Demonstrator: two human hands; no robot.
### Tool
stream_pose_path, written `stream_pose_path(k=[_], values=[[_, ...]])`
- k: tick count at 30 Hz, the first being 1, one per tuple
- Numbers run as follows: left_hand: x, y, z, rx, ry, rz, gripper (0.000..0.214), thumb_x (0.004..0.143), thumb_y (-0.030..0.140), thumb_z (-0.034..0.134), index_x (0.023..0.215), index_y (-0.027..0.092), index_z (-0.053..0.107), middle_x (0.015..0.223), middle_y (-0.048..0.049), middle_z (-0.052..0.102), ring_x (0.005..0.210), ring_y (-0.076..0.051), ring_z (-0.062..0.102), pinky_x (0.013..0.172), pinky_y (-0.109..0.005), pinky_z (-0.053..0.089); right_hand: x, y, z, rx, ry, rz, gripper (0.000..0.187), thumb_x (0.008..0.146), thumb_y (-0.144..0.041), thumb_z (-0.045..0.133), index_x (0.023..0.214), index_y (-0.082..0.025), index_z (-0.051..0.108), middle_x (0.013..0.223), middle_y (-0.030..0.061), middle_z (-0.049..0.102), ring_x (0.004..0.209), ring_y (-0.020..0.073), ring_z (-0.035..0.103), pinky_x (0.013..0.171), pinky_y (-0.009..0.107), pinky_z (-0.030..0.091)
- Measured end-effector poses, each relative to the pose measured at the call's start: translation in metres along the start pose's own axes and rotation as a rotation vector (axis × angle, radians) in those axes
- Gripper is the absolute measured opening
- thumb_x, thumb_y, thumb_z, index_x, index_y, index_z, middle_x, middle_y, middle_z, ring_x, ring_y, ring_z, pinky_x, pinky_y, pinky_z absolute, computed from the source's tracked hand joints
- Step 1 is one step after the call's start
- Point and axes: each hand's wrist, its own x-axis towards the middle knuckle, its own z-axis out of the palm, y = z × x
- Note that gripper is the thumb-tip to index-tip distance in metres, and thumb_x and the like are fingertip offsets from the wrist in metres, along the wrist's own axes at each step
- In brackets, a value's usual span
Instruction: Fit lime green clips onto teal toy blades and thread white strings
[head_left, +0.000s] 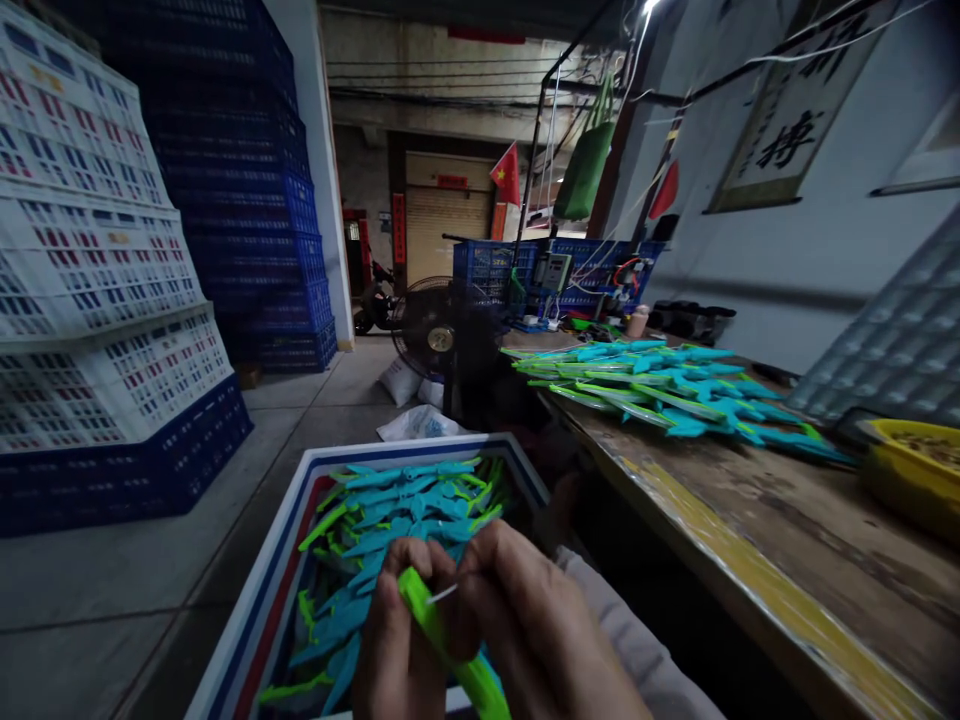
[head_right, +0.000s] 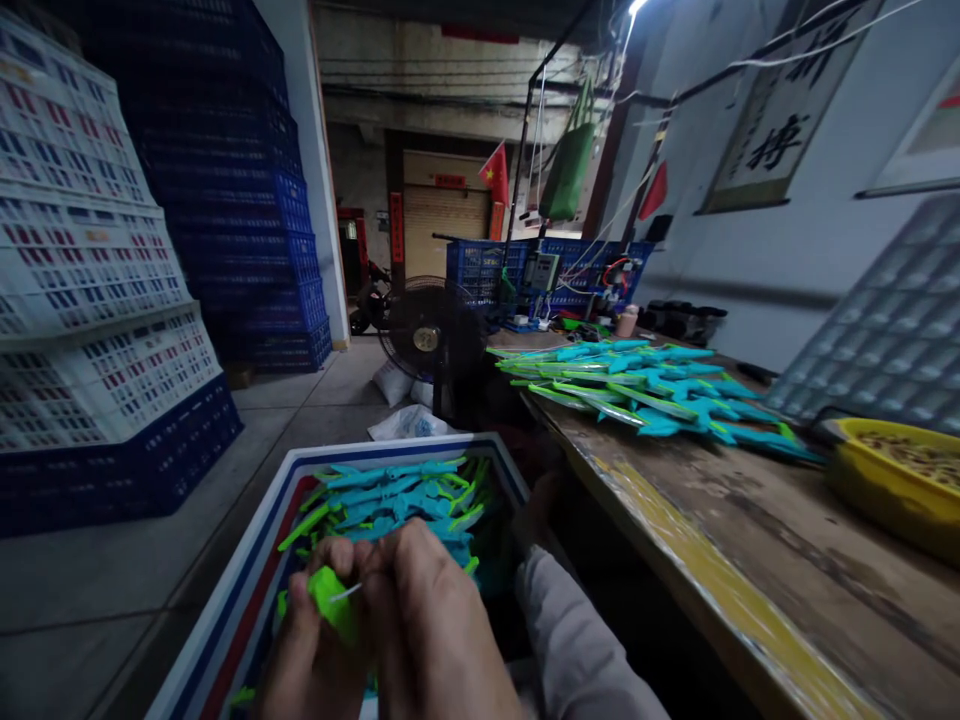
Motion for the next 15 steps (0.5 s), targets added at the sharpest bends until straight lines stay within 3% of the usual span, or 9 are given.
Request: stream_pose_path(k=[4,7,15], values=[[-0.005,-0.002,-0.006,-0.116,-0.101,-0.050,0.039,0.084,0.060,0.070,0.076,0.024,0.057,0.072,0.0019,0.048,0.061,-0.013,0.044,0.073,-0.029,0.046,0.000,0.001,0.008,-0.074,-0.037,-0.053,0.027,0.106,-0.025,0.042,0.079,-0.024,0.045,0.076,-0.0015,0.053,0.066,0.0118,0.054,0.053,0.019,0.041],[-0.007,0.000,-0.010,-0.177,-0.092,-0.054,0.035,0.085,0.055,0.070,0.078,0.023,0.057,0.074,0.0012,0.045,0.067,-0.014,0.046,0.078,-0.029,0.046,-0.001,0.000,0.011,-0.154,-0.059,-0.090,0.027,0.106,-0.025,0.043,0.080,-0.023,0.046,0.079,-0.0016,0.055,0.066,0.0112,0.056,0.056,0.019,0.043],[-0.014,0.004,-0.008,-0.227,-0.096,-0.115,0.028,0.087,0.050,0.070,0.083,0.024,0.060,0.081,-0.0005,0.052,0.077,-0.016,0.052,0.087,-0.030,0.046,-0.001,0.015,0.030,-0.205,0.130,-0.200,0.046,0.112,-0.046,0.029,0.076,-0.023,0.045,0.077,-0.0009,0.059,0.057,0.0096,0.056,0.048,0.021,0.038]])
